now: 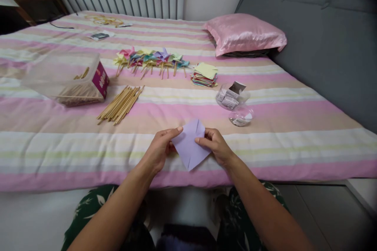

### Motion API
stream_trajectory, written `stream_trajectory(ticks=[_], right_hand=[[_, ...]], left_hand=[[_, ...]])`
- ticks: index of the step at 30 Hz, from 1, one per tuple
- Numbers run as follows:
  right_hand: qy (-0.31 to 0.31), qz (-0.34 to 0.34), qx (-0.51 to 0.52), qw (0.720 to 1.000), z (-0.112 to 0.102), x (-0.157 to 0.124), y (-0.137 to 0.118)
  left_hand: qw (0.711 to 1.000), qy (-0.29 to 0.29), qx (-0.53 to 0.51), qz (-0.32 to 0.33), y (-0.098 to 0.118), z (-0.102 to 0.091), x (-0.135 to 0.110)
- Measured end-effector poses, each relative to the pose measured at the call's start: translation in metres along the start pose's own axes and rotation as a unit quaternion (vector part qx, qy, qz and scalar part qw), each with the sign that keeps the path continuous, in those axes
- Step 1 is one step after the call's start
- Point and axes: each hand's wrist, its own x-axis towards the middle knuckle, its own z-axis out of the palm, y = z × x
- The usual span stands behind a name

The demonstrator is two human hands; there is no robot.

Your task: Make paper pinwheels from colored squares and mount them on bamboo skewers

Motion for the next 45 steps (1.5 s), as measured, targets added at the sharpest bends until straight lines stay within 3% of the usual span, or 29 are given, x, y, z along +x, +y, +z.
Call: stream_trajectory(ticks=[10, 19, 45], right_hand=[[-0.057, -0.005, -0.055, 0.997, -0.004, -0.001, -0.002], [-0.064, -0.04, -0.122, 0.99, -0.004, 0.001, 0.0], [-0.028, -0.054, -0.075, 0.995, 0.0, 0.002, 0.001]], left_hand=[[0.986, -0.084, 0.137, -0.038, 0.006, -0.006, -0.004], [0.986, -0.049, 0.158, -0.034, -0.007, -0.007, 0.0], [0.988, -0.022, 0.152, -0.032, -0.006, -0.006, 0.001]])
